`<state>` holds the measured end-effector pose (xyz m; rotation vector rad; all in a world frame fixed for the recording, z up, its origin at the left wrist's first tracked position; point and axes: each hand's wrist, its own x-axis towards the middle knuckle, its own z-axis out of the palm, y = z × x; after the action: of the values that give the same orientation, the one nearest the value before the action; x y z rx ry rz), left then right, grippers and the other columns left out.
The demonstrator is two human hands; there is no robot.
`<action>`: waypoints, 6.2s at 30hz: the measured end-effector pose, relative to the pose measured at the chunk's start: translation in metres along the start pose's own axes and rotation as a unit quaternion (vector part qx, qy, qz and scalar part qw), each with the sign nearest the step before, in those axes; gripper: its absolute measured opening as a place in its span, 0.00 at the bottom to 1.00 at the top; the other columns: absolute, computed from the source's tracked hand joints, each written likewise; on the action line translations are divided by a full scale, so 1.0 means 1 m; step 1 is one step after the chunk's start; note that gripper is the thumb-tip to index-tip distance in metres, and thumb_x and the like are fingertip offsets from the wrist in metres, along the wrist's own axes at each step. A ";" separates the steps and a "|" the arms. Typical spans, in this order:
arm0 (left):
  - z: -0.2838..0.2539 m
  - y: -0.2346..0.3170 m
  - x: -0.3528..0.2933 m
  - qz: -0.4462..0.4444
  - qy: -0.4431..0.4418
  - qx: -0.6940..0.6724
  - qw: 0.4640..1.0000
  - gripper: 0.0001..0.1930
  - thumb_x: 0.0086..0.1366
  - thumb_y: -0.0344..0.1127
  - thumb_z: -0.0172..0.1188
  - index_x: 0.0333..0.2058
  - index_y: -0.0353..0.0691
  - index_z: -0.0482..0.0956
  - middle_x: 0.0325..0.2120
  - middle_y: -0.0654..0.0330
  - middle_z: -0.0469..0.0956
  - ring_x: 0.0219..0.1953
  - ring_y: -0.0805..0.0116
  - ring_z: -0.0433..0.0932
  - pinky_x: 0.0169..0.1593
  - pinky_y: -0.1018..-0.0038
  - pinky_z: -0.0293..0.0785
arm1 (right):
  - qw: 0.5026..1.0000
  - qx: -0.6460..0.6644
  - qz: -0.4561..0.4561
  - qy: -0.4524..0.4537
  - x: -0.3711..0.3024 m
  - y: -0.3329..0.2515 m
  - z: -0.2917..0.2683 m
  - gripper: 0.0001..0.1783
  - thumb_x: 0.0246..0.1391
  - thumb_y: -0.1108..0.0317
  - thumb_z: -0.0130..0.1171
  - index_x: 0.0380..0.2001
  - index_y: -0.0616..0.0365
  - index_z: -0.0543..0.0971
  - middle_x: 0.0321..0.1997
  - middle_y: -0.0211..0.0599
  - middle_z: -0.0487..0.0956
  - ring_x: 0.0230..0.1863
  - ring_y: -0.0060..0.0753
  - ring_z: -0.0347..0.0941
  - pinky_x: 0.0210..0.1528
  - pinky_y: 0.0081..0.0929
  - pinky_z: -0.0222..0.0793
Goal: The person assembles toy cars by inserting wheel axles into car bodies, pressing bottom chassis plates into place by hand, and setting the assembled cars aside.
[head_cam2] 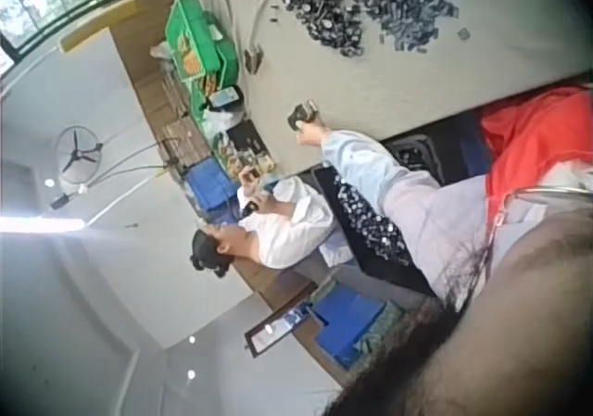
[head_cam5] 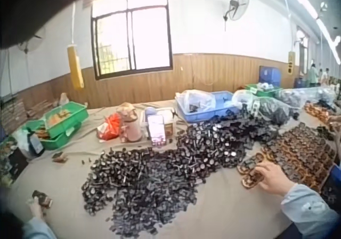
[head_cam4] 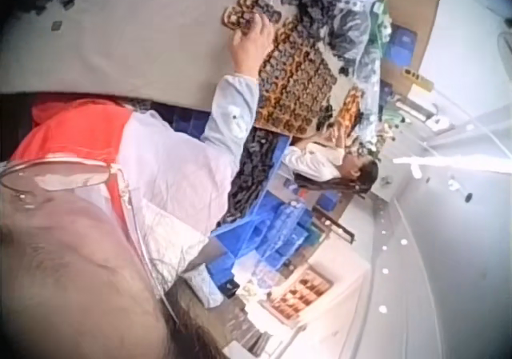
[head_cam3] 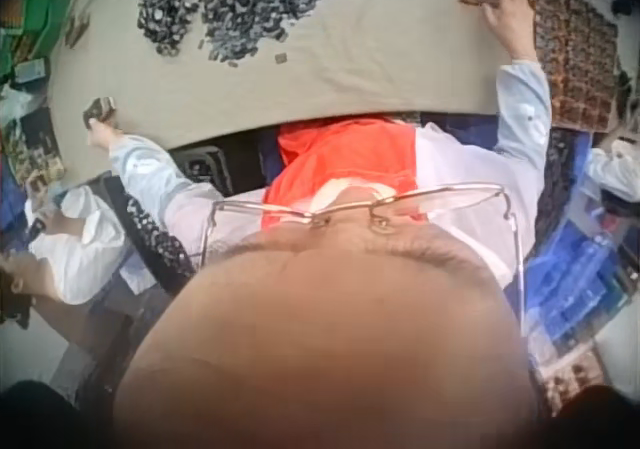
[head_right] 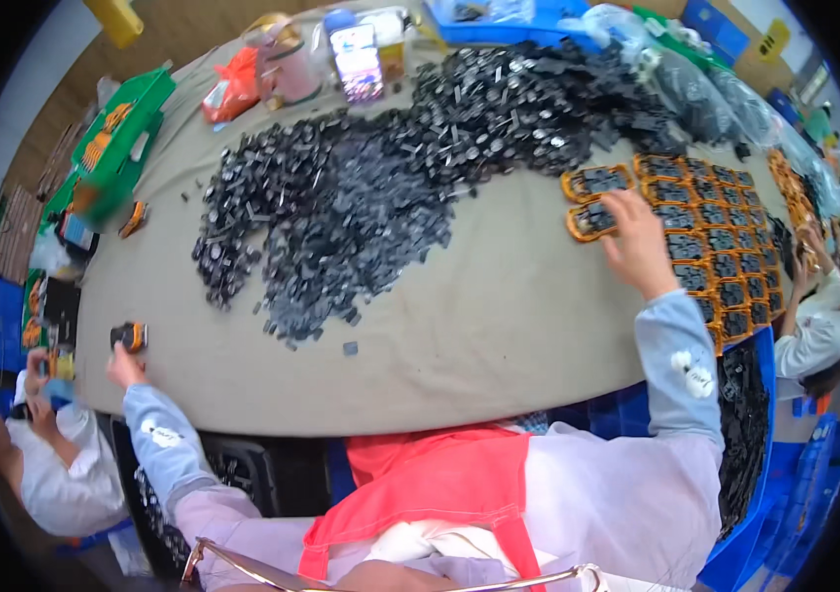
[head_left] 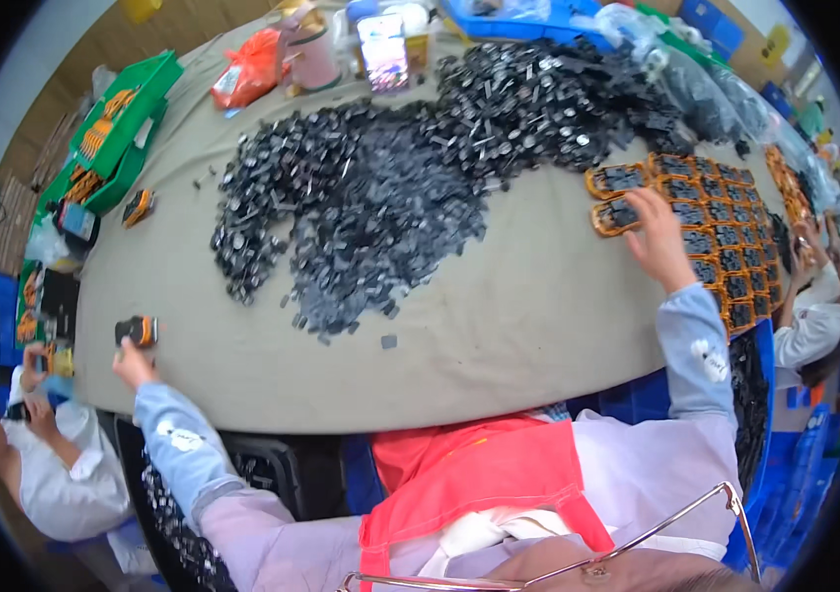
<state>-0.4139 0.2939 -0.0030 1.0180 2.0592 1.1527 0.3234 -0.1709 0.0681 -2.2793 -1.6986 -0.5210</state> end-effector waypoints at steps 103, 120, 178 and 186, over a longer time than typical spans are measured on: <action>0.144 0.078 -0.282 0.575 -0.229 0.152 0.771 0.10 0.61 0.31 0.64 0.42 0.38 0.81 0.42 0.49 0.76 0.46 0.47 0.78 0.50 0.60 0.76 | 0.914 0.400 -0.055 -0.028 0.061 -0.079 0.063 0.09 0.53 0.79 0.62 0.39 0.62 0.78 0.36 0.34 0.75 0.29 0.24 0.72 0.31 0.22 0.68; 0.064 0.081 -0.386 0.573 -0.336 0.202 0.720 0.09 0.53 0.25 0.68 0.34 0.37 0.80 0.57 0.43 0.71 0.59 0.43 0.71 0.60 0.58 0.69 | 0.866 0.440 -0.180 -0.155 -0.006 -0.132 -0.001 0.11 0.47 0.77 0.66 0.35 0.56 0.79 0.34 0.37 0.76 0.35 0.42 0.75 0.36 0.35 0.74; 0.098 0.026 -0.459 0.564 -0.482 0.031 0.669 0.35 0.49 0.30 0.71 0.59 0.43 0.70 0.51 0.53 0.72 0.52 0.50 0.72 0.55 0.59 0.69 | 0.991 -0.042 -0.063 -0.107 0.156 0.188 0.062 0.10 0.43 0.77 0.64 0.32 0.51 0.81 0.39 0.33 0.77 0.46 0.43 0.72 0.48 0.38 0.70; 0.102 0.025 -0.455 0.558 -0.495 0.005 0.666 0.37 0.48 0.28 0.72 0.59 0.41 0.69 0.51 0.50 0.72 0.51 0.48 0.72 0.55 0.58 0.69 | 0.843 0.530 0.088 -0.003 0.116 0.079 -0.022 0.09 0.56 0.74 0.62 0.40 0.62 0.75 0.35 0.30 0.78 0.37 0.20 0.74 0.41 0.22 0.72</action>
<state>-0.0769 -0.0283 0.0194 2.3487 0.4260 0.6595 0.4256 -0.1023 0.1381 -1.5368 -1.2331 0.4090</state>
